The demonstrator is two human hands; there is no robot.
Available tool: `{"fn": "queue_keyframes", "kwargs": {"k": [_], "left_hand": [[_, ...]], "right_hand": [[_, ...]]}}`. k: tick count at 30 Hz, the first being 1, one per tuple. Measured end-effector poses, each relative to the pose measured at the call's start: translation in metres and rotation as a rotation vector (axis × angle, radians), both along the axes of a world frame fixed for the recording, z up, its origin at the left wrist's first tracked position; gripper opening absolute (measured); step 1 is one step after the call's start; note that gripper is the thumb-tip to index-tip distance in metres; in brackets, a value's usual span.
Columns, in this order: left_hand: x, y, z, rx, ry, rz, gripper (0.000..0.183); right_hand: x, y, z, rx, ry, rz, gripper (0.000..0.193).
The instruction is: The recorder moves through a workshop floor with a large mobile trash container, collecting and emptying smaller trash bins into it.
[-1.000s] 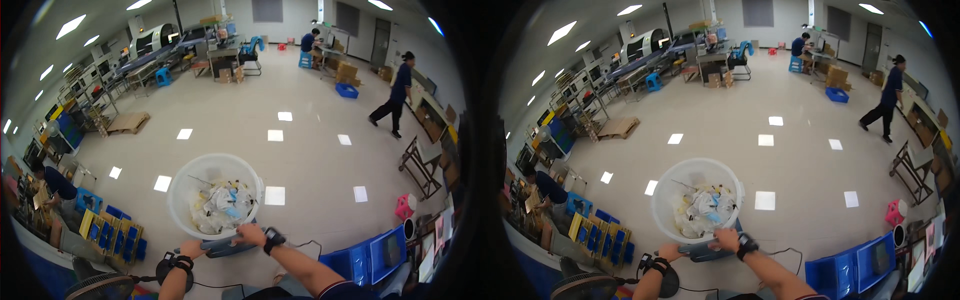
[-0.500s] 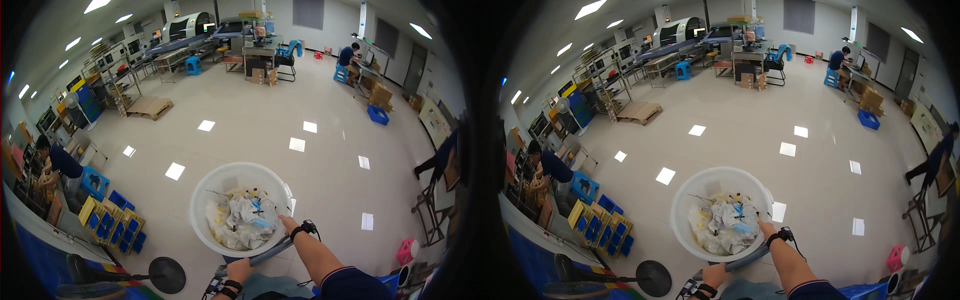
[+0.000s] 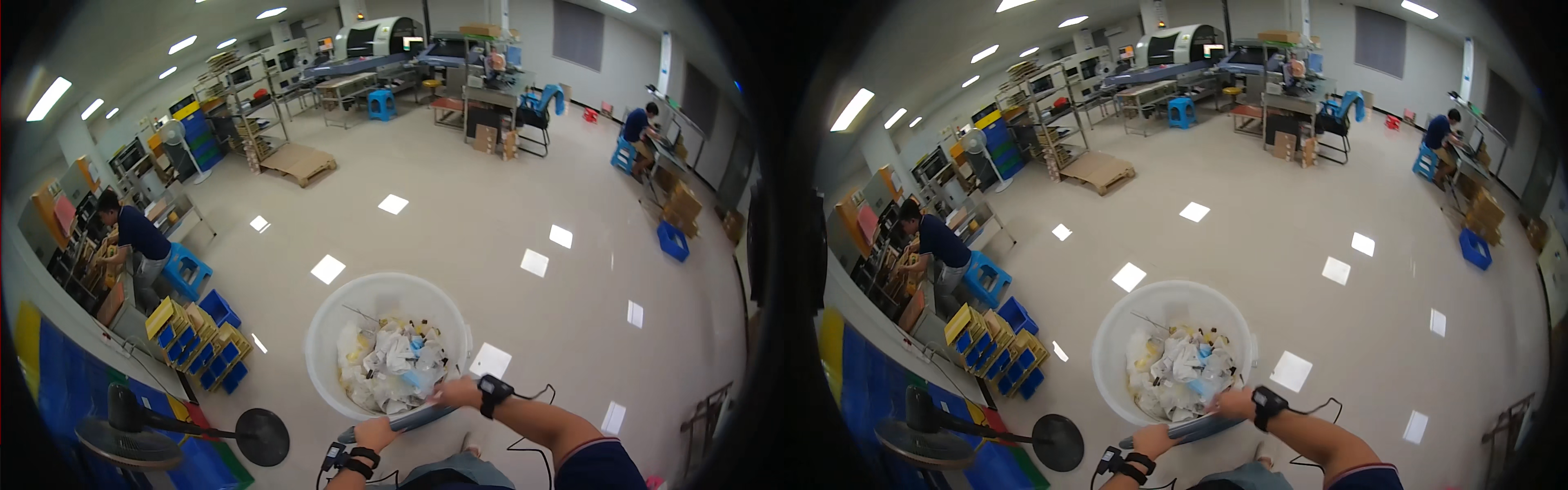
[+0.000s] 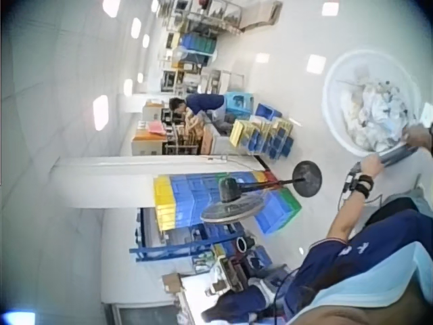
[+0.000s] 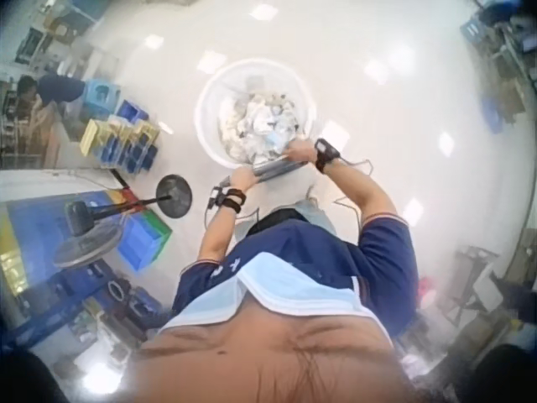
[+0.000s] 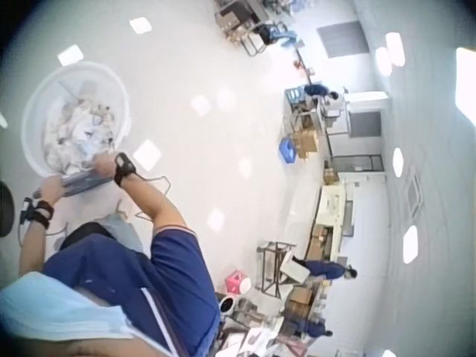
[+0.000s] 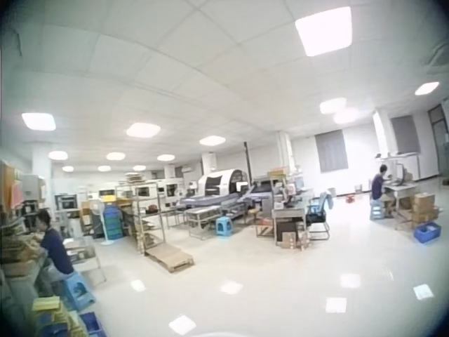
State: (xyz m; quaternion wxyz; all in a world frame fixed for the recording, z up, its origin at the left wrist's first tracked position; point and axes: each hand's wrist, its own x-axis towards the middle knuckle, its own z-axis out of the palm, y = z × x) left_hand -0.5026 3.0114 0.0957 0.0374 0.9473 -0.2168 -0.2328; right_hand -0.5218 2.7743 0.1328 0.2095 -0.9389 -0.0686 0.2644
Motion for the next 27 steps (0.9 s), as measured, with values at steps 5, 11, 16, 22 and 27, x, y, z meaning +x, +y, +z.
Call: {"fn": "queue_keyframes", "kwargs": {"k": [5, 11, 16, 22, 27], "left_hand": [[0.047, -0.057, 0.005, 0.017, -0.041, -0.006, 0.053], [0.126, -0.117, 0.02, -0.036, 0.006, 0.054, 0.051], [0.193, -0.169, 0.017, -0.131, -0.084, 0.144, 0.039], [0.279, -0.214, 0.019, -0.21, -0.123, 0.228, 0.034], [0.352, -0.231, 0.018, -0.177, -0.04, 0.283, 0.032]], "right_hand": [[0.01, -0.039, -0.03, -0.198, -0.583, 0.131, 0.041], [0.126, -0.098, -0.038, -0.215, -0.498, 0.111, 0.029], [0.222, -0.139, -0.022, -0.362, -0.411, 0.144, 0.02], [0.337, -0.18, -0.03, -0.445, -0.477, 0.221, 0.013], [0.423, -0.189, -0.023, -0.435, -0.487, 0.284, 0.013]]}}
